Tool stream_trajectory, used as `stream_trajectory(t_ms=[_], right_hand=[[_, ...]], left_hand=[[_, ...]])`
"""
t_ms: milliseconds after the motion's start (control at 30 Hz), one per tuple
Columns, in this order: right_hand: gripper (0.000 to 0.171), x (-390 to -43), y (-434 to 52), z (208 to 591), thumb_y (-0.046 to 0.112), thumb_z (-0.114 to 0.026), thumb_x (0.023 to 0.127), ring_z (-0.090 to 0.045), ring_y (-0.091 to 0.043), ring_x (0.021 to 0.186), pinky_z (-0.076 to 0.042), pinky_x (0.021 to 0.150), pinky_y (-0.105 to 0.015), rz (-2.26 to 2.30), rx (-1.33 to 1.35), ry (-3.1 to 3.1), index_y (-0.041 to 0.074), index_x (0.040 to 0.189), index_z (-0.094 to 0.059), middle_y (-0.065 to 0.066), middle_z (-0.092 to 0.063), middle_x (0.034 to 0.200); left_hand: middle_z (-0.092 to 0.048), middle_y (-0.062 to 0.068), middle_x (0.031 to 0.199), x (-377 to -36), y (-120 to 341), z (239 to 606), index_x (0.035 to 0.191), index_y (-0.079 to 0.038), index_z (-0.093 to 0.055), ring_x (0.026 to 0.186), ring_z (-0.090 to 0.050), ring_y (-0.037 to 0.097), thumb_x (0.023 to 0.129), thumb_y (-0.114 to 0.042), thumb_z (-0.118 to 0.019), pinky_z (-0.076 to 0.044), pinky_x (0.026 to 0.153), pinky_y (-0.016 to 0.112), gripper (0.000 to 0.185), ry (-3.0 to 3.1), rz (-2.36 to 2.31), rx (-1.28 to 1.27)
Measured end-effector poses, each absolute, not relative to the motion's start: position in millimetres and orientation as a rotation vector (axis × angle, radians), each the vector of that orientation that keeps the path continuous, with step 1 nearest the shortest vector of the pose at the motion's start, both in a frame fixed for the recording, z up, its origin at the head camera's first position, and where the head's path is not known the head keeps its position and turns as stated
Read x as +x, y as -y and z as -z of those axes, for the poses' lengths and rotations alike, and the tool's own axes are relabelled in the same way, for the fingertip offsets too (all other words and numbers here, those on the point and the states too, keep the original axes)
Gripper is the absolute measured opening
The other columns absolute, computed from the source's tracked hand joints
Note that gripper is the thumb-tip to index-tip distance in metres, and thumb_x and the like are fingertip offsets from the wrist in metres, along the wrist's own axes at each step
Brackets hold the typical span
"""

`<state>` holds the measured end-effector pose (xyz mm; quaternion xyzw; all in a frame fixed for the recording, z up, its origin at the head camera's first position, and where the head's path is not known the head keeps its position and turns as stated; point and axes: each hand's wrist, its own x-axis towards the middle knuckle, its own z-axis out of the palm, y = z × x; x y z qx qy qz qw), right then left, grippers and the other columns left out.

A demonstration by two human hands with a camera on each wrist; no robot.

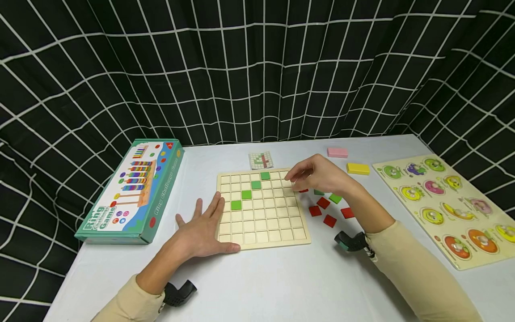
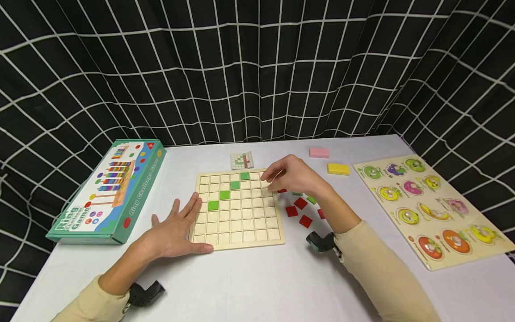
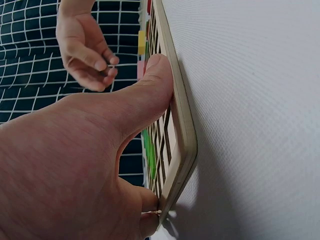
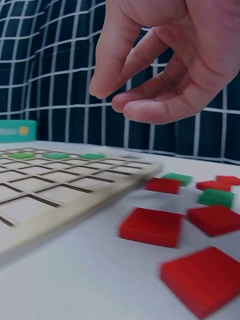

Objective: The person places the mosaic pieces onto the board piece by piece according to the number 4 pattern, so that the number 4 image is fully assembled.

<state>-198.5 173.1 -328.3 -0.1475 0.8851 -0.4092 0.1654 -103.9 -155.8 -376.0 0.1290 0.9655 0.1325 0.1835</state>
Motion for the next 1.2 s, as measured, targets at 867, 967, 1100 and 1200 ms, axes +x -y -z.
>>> stream_trajectory(t_ms=[867,967,1100,1200], right_hand=[[0.030,-204,-237,353,0.003,-0.078,0.088,-0.063,-0.027,0.097,-0.055,0.080,-0.023,1.181,-0.362,-2.516,-0.001,0.118,-0.076,-0.017,-0.076,0.116],[0.031,-205,-240,357,0.001,-0.078,0.087,-0.063,-0.028,0.097,-0.055,0.079,-0.022,1.205,-0.354,-2.500,-0.003,0.118,-0.075,-0.018,-0.075,0.118],[0.032,-207,-243,362,0.001,-0.079,0.086,-0.061,-0.028,0.097,-0.055,0.077,-0.023,1.193,-0.332,-2.501,-0.002,0.118,-0.075,-0.019,-0.075,0.119],[0.032,-207,-243,364,0.002,-0.080,0.085,-0.060,-0.028,0.097,-0.055,0.075,-0.024,1.160,-0.296,-2.512,0.000,0.117,-0.076,-0.018,-0.074,0.118]], left_hand=[[0.001,0.005,0.178,-104,157,378,0.168,-0.008,-0.011,0.157,-0.007,0.056,0.076,-0.077,-0.075,-0.012,0.098,0.095,0.131,-2.723,-0.376,0.361],[0.001,0.005,0.178,-105,157,379,0.168,-0.008,-0.011,0.157,-0.006,0.056,0.076,-0.078,-0.075,-0.012,0.098,0.095,0.132,-2.722,-0.377,0.366],[0.002,0.005,0.178,-106,156,380,0.168,-0.008,-0.011,0.157,-0.006,0.056,0.076,-0.077,-0.075,-0.012,0.098,0.095,0.131,-2.724,-0.373,0.368],[0.002,0.005,0.177,-106,156,380,0.168,-0.008,-0.011,0.157,-0.006,0.055,0.077,-0.077,-0.074,-0.012,0.098,0.095,0.131,-2.728,-0.363,0.367]])
